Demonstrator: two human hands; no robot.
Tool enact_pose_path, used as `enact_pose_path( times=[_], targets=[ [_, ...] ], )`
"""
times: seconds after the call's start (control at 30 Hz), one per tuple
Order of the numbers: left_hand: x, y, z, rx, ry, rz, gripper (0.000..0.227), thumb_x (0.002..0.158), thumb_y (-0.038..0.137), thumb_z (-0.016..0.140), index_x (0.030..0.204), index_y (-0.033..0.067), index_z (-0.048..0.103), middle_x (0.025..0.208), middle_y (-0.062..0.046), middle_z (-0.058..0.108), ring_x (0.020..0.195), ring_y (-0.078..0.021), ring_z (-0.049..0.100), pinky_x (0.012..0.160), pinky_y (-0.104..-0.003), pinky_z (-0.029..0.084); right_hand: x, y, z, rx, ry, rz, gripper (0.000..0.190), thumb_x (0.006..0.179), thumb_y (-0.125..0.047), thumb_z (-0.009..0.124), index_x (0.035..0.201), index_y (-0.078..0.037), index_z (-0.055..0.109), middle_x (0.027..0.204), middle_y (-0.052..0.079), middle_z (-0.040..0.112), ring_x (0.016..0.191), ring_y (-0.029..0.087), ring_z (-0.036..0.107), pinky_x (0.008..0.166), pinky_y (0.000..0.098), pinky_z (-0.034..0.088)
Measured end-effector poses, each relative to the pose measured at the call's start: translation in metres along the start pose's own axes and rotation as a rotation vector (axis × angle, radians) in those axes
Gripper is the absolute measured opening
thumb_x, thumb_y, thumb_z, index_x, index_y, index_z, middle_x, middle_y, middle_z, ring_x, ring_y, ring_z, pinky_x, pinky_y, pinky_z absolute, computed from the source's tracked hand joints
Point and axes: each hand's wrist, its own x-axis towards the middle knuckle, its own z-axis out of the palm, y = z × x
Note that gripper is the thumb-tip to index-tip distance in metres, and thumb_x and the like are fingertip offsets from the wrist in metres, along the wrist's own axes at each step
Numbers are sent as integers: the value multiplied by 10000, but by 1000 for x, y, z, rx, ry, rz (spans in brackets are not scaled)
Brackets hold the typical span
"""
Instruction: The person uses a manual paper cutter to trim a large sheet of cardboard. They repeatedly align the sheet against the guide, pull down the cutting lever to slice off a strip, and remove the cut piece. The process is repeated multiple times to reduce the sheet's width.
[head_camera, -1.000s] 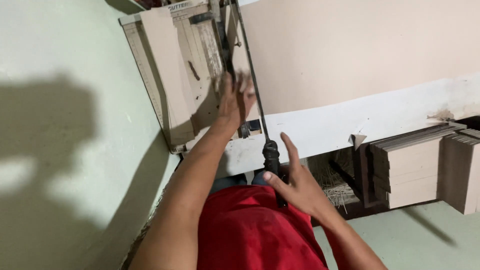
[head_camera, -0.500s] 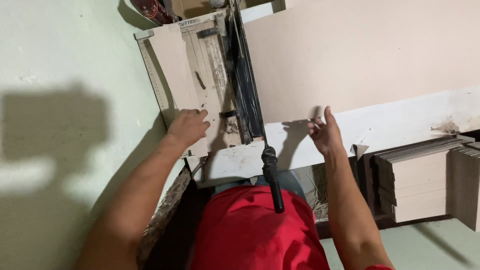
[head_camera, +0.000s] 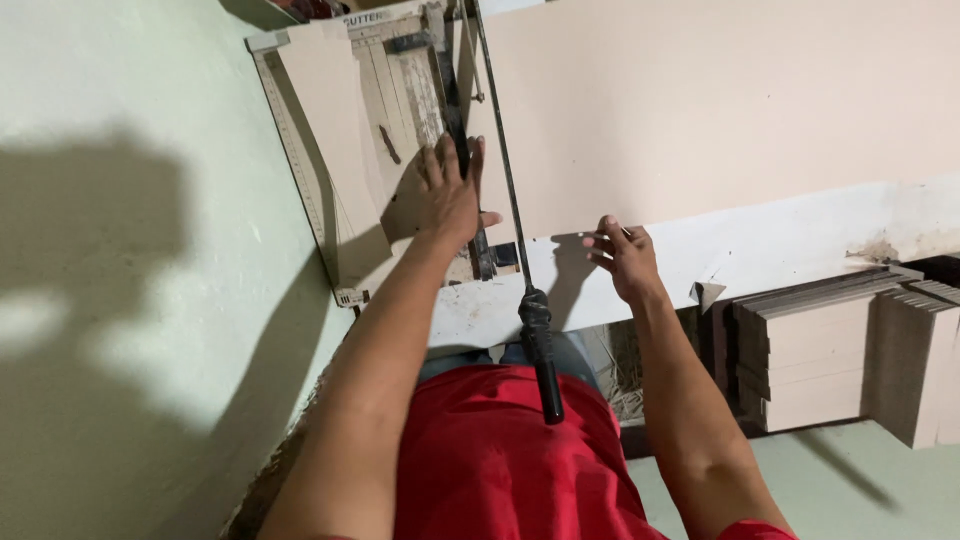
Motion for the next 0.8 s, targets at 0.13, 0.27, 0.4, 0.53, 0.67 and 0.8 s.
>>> enact_pose_path(
  times=[0.13,0.27,0.4,0.53,0.67,0.8],
  targets=[
    [12,9,16,171,-65,-109,1135,865,382,811,1654,114,39,1660,-289,-44,1511,-533,-21,1155,-740,198,-11,-17,8,-498,-29,80,426,1049,-462,614,1103,-40,642,894,91,731,764,230,743,673,405,634],
    [13,18,15,322,-82,-177,1159,866,406,812,1654,109,16,1650,-297,-55,1508,-530,-5,1113,-740,278,-151,-105,72,-1008,-256,-156,447,1097,-446,317,1397,-204,543,783,135,778,682,321,759,749,444,568],
    [30,9,36,306,-74,-159,1206,837,416,823,1649,146,-28,1648,-285,-109,1508,-528,-37,1096,-756,284,-217,-75,103,-1297,-364,-253,1073,808,-715,639,1622,-152,224,817,311,746,694,485,753,605,508,613],
    [30,5,37,209,-40,-141,1183,796,319,862,1650,110,70,1646,-302,-70,1501,-540,-26,1080,-763,302,-159,39,87,-1400,-246,-300,826,967,-268,565,1635,-109,106,901,267,746,754,460,756,639,536,613],
    [31,6,34,169,-32,-139,1173,791,271,857,1643,98,70,1638,-315,-48,1492,-548,-24,1084,-742,315,-94,118,68,-1563,-174,-384,940,958,-225,606,1671,-111,5,1044,223,721,863,439,753,735,547,630],
    [23,-6,48,123,120,-43,1265,743,337,915,1651,99,68,1651,-310,-55,1506,-553,24,1105,-798,215,-158,29,68,-1290,-249,-332,824,951,-272,557,1633,-193,102,937,226,738,750,474,735,633,566,582]
  ],
)
